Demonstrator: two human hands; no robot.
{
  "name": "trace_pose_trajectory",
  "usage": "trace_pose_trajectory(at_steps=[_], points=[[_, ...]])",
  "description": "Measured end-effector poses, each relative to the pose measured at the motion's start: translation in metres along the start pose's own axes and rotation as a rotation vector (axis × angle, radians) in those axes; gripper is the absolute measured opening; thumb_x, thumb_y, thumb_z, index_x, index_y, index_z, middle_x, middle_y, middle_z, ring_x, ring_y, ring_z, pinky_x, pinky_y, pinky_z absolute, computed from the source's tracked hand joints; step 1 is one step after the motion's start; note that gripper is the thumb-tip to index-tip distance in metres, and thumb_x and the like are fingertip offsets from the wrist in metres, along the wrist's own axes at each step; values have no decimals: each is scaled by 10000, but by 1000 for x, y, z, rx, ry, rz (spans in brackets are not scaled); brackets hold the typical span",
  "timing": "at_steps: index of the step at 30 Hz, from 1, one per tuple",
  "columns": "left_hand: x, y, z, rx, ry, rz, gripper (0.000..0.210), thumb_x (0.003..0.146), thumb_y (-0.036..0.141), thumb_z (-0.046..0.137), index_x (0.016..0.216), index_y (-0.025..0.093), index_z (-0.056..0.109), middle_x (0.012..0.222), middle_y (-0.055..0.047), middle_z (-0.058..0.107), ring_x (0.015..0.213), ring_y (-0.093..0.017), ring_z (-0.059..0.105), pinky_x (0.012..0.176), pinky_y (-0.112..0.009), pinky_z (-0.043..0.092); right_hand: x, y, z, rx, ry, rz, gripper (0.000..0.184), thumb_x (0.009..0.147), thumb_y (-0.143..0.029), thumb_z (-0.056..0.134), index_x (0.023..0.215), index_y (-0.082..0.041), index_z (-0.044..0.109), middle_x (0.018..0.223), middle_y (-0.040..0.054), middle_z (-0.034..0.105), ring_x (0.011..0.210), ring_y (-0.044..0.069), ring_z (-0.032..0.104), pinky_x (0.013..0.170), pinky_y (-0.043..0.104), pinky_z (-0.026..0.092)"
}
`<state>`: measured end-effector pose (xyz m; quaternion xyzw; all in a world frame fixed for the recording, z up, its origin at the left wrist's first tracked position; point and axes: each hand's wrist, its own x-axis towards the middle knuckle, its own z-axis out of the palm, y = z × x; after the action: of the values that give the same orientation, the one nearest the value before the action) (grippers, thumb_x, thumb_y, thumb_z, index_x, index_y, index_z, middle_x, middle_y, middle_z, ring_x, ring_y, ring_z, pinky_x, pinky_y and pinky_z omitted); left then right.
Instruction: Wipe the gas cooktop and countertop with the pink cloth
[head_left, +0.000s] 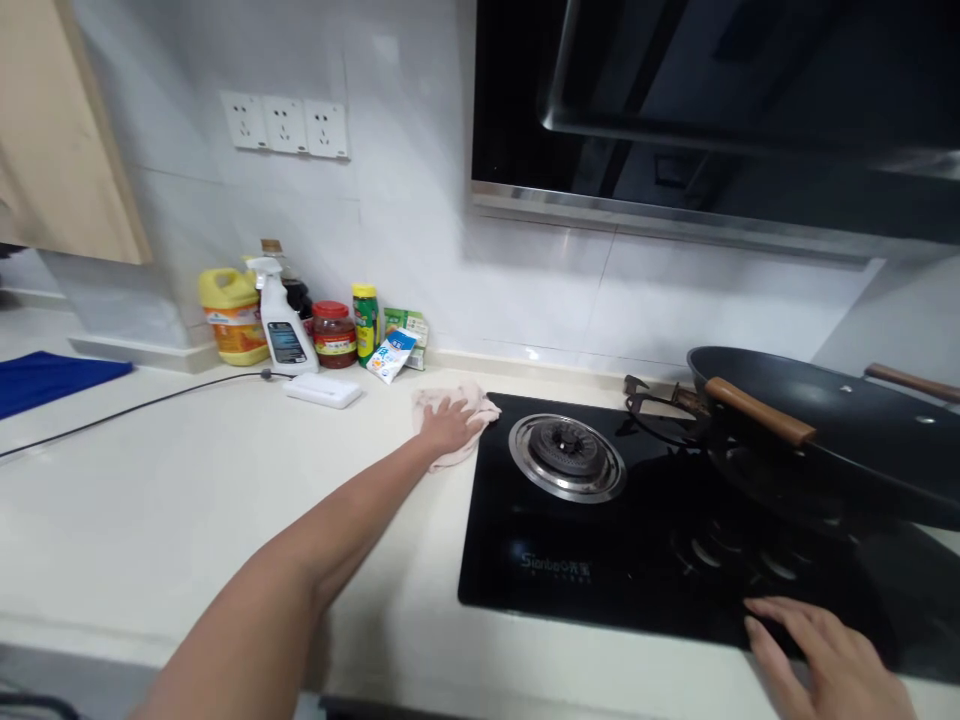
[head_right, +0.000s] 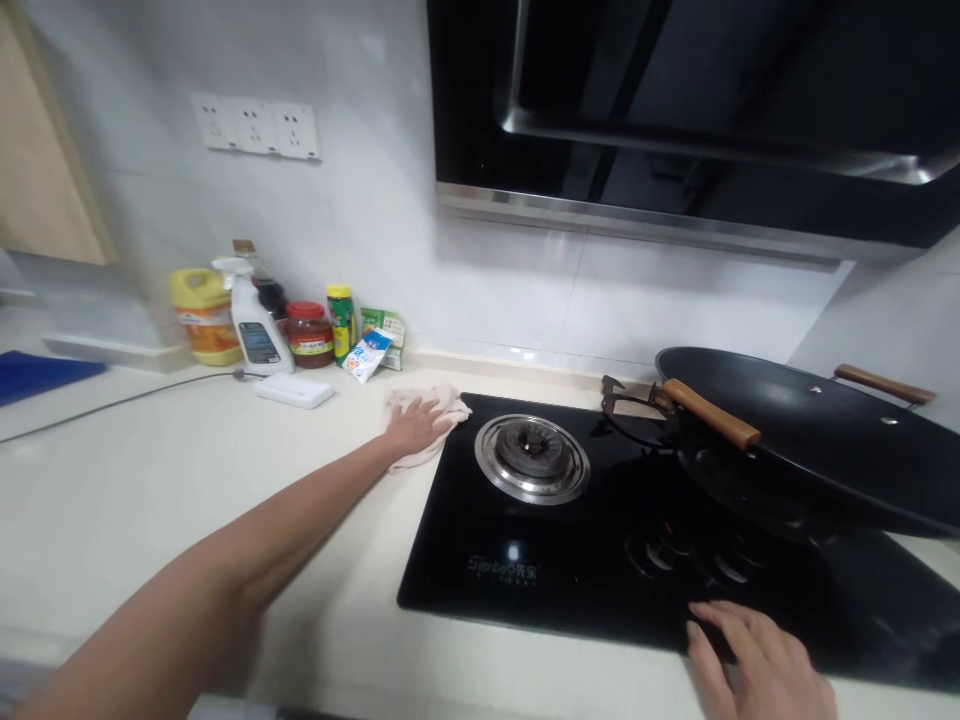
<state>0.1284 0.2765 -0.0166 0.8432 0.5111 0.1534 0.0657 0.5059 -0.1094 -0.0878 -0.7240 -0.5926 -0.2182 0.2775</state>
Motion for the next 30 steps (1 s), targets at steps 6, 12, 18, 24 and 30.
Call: trace_pose_trajectory(at_steps=[6,12,18,24,30], points=[[-84,20,-13,-38,31,58,406,968,507,476,1297,337,643,1478,-65,557,1398,-352,414,1141,-606,256,0,-11,-5,-31,-29,53,431,927,-541,435,1031,-226,710,1084,102,689,955,315,610,846,480,475],[-152,36,-23,-115,120,38,389,949,490,489,1117,228,723,1223,-110,680,1211,-332,568,1055,-489,403,0,-19,-6,-35,-31,73,422,945,-508,409,1064,-229,702,1123,98,675,983,314,589,860,484,466],[-170,53,-30,-221,150,44,543,988,506,384,1425,228,548,1361,-97,640,1250,-290,581,1046,-426,462,1,-24,-7,-15,-24,67,377,954,-452,419,1072,-229,700,1114,91,674,974,296,588,856,474,472],[-145,70,-19,-85,-138,106,531,918,590,494,1416,417,564,1687,-40,264,1526,-420,217,1148,-731,165,0,-23,-6,-4,-15,61,369,958,-463,433,1084,-233,693,1133,93,672,1013,302,597,880,484,470],[-48,69,-7,-42,-109,-9,547,982,560,358,1498,406,455,1694,-61,242,1532,-399,213,1153,-720,141,1,-25,-8,15,-3,60,335,961,-460,450,1077,-250,683,1145,86,672,1024,300,598,889,474,466]])
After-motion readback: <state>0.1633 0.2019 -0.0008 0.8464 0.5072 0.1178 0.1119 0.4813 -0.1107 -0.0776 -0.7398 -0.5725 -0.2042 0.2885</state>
